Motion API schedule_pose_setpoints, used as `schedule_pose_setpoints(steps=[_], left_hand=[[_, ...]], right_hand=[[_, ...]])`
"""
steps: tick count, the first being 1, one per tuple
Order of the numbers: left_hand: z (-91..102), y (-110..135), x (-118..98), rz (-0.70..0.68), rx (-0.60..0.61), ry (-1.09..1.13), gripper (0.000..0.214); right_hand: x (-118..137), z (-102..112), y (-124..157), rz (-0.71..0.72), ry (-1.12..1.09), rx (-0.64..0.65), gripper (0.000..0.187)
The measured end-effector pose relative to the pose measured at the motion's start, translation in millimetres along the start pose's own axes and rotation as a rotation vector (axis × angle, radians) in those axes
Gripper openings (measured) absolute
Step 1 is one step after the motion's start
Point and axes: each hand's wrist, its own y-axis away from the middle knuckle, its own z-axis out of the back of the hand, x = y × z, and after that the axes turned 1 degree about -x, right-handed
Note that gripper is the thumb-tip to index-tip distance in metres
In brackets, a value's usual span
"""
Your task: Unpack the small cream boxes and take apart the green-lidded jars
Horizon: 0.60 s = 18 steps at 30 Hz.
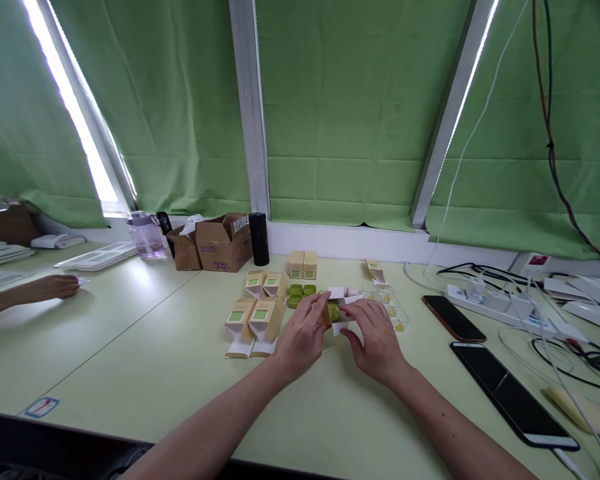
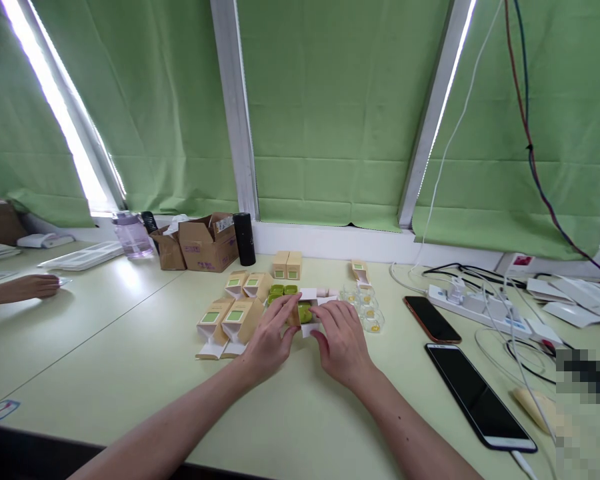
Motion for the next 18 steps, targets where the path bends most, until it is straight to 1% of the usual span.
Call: schedule_pose_setpoints(steps=[3,6,11,15,18], left_hand=[[-0.7,1,2,-0.001,-0.006,-0.021,0.076],[-0.8,0,2,-0.027,-0.035,-0.059,0.075],[-0.4,-2,-3,-0.14,-0.016,-0.142,0.074],[-1.2,-2,-9,-0.24,0.013,-0.217,0.069],[-1.4,-3,-13,-0.263,0.033,-0.261,0.065]], right_hand=[[-2,-2,2,-0.037,0.013,0.017,0.036],[-3,-3,3,-0.081,-0.035,-0.004,0.03],[-1,-8,3,-0.204,-0.112,-0.077,0.016],[0,-14,4,-0.301,-0.132,-0.095,0.006],[-1,-17,5,-0.34,-0.155,-0.101,0.009]])
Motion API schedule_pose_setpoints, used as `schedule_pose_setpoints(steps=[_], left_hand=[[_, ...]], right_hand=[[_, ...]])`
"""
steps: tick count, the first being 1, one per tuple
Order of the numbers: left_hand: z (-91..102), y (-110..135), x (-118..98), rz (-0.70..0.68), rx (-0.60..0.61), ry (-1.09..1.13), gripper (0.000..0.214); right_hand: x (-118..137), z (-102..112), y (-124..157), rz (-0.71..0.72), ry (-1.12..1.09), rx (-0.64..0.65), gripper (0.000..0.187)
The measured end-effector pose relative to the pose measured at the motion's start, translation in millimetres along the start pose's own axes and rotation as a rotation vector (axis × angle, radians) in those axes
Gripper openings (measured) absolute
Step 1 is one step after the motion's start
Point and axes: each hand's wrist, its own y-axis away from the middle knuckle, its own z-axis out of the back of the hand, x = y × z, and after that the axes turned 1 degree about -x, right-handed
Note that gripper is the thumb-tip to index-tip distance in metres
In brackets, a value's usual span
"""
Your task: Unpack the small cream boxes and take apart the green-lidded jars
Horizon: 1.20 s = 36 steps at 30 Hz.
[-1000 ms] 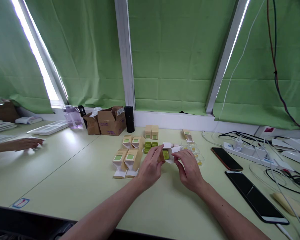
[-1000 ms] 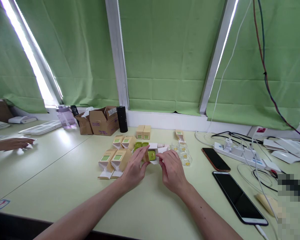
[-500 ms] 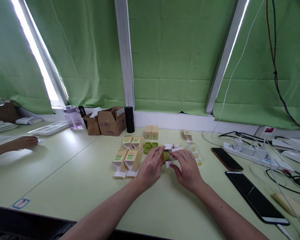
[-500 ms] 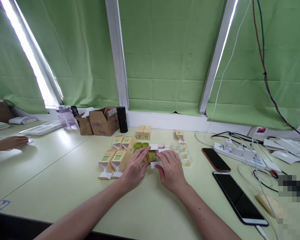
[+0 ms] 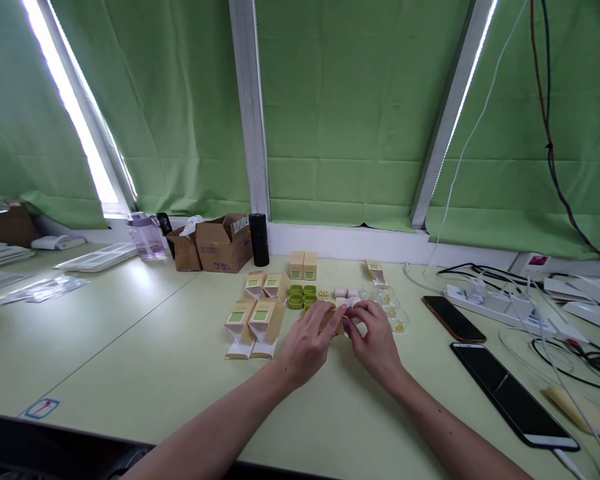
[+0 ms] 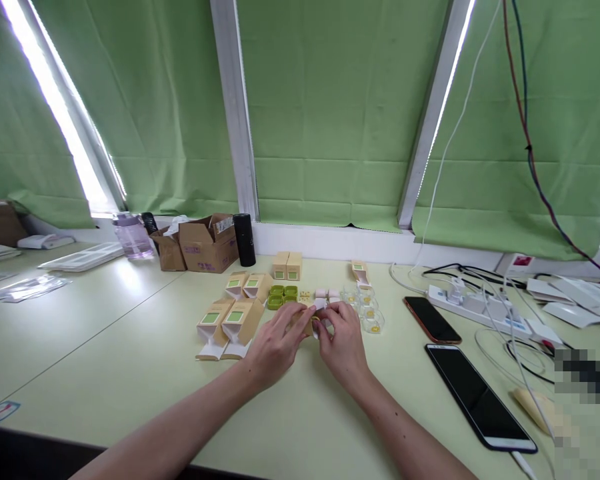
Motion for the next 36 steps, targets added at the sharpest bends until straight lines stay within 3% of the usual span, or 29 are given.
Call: schedule_pose_setpoints(steps=[14,22,25,32,36], left_hand=[[2.4,1,6,0.112,-0.058,-0.052,0.068],[3.7,-2,7,0.114,-0.092,-0.069,0.073],[2.7,-1,9,0.109,-0.083,-0.094,0.074],[3.9,0,8,0.012,-0.002,-0.14,0.065],[5.0,-1,5,-0.034,0.024,-0.167,0.059]], right_hand=[[5,7,-2,-0.403,-0.445,-0.041,0.023],[5,12,-8,-0.446,-0.689,-0.134,0.029],[9,18,-12,-0.463,-0.806,-0.04,0.032],[19,16,-13,-0.66,-0.959,0.37,0.046],[22,10,-10,-0.691,-0.972,0.419,0.048]])
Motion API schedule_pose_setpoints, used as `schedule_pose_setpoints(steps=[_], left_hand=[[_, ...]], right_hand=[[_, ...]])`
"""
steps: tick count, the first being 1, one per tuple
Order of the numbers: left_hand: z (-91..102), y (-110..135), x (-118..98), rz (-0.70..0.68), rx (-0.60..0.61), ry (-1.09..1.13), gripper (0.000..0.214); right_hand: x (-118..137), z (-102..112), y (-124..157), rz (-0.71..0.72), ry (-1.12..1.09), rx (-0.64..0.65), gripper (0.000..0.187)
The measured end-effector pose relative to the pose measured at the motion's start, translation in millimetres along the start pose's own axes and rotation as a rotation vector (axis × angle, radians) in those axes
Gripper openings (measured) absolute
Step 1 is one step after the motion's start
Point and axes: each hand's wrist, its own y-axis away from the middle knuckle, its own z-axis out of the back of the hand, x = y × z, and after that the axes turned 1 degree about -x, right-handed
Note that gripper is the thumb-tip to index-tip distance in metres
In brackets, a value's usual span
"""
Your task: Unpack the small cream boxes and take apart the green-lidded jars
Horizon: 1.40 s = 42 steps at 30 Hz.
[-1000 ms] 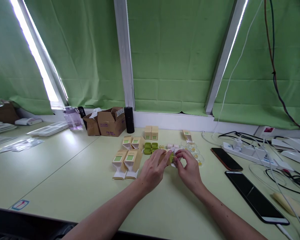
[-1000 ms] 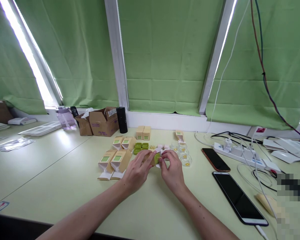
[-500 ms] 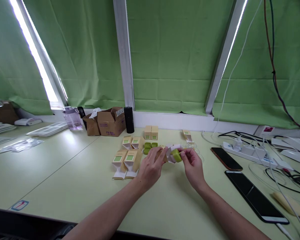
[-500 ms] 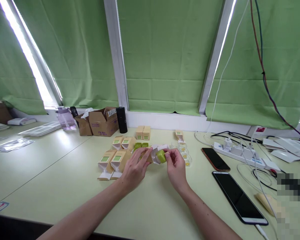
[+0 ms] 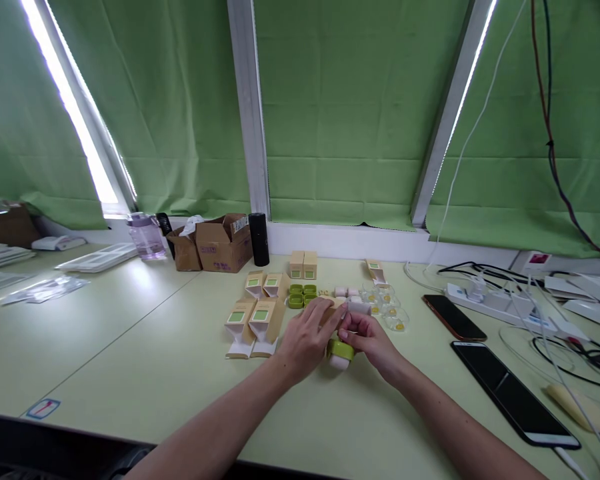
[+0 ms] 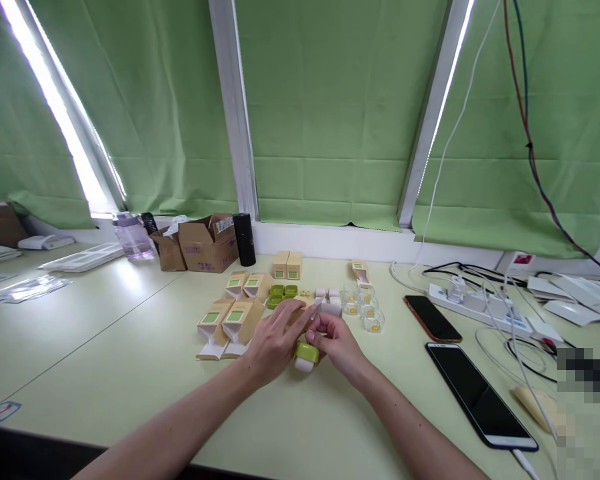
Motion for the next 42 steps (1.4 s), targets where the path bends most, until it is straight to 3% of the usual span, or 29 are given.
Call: schedule_pose_setpoints(steps=[7,11,15,19,24,30,32,37,42], left_hand=[[-4.6,1,11,0.139,-0.022,-0.086,0.067],[-3.4,2,20,0.214,-0.021,-0.1,0.07],[-0.5,1,22,0.265,-0.024,-0.08,0.067],[0.7,0,21,0.315,-0.031,-0.015,0.063],[-0.5,0,21,0.387,-0.069,0.088,0.067],[-4.5,-1,24,0.554,-0.202,0.336,0.067],[-6.8,-1,25,0.618,-0.243,0.489,0.065],[-12.7,-5,24,0.763,-0.3,0.946,0.06],[-15.5,-7,26,0.881,-0.332,1.204,0.065]], right_hand=[[10,16,-1,0.135,0.184,-0.246,0.046],[17,25,3,0.14,0.587,-0.239,0.029],[20,19,7,0.064,1.073,-0.207,0.014],[22,9,11,0.035,1.263,-0.145,0.014],[25,13,13,0.077,1.197,-0.111,0.013],[17,25,2,0.226,0.567,-0.125,0.017],[11,27,-3,0.263,0.459,-0.145,0.021],[-3,30,-11,0.293,0.52,-0.188,0.023],[-7,30,-13,0.313,0.566,-0.173,0.024]])
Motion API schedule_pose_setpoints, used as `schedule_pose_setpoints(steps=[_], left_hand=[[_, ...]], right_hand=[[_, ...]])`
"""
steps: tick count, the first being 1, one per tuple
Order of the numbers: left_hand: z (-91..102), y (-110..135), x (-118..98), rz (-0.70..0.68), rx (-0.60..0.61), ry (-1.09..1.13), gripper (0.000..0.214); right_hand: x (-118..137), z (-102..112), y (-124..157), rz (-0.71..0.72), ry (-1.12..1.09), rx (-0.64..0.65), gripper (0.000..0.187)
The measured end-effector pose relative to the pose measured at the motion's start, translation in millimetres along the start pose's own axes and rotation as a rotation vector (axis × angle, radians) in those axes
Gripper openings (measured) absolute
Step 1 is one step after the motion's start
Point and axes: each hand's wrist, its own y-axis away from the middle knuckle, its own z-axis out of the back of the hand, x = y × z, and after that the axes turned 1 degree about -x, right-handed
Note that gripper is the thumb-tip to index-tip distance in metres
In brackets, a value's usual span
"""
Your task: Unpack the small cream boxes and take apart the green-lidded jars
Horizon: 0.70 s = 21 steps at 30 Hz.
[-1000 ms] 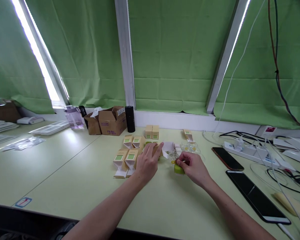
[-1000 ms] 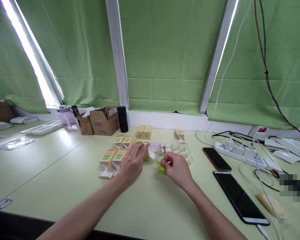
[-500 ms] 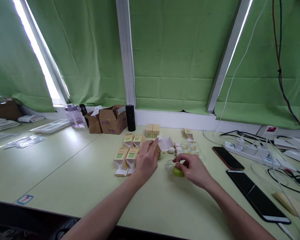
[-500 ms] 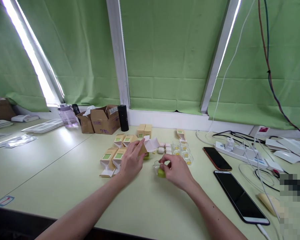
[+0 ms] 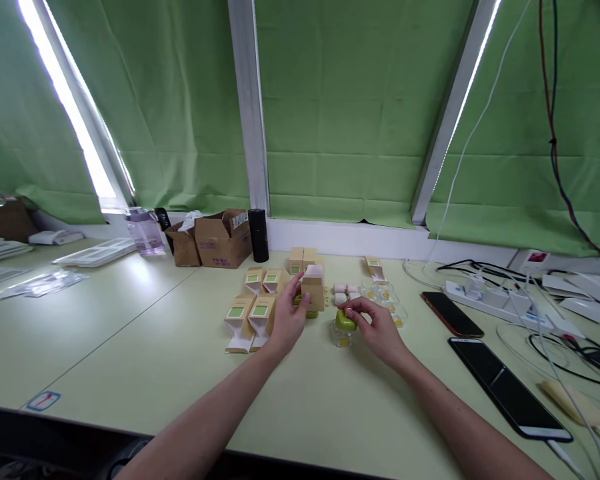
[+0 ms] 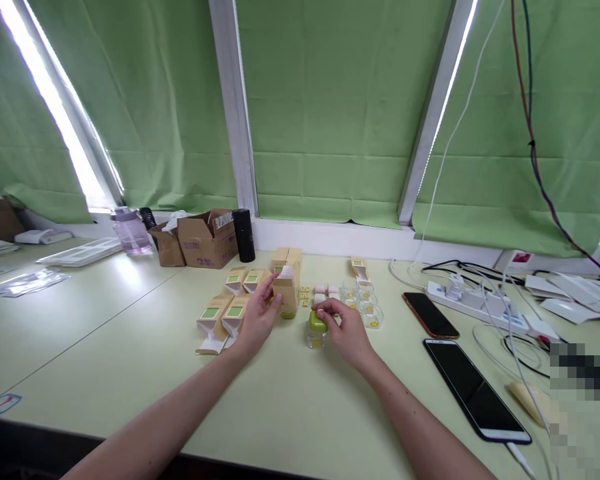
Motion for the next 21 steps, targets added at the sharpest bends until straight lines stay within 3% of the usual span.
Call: schedule_pose_setpoints(steps=[6,14,21], left_hand=[[4.3,-2,4,0.232,-0.028,0.23,0.076],[1.4,1,-3,0.297,0.063,0.451,0.05],[1.0,3,-2,0.343,0.122,0.511,0.045]], right_hand=[[-5,-3,1,-0.001,0.058,0.051,0.022],[-2,-3,5,-0.003,0.098,0.113,0.02],[7,-5,7,0.008,0.095,0.001,0.022]])
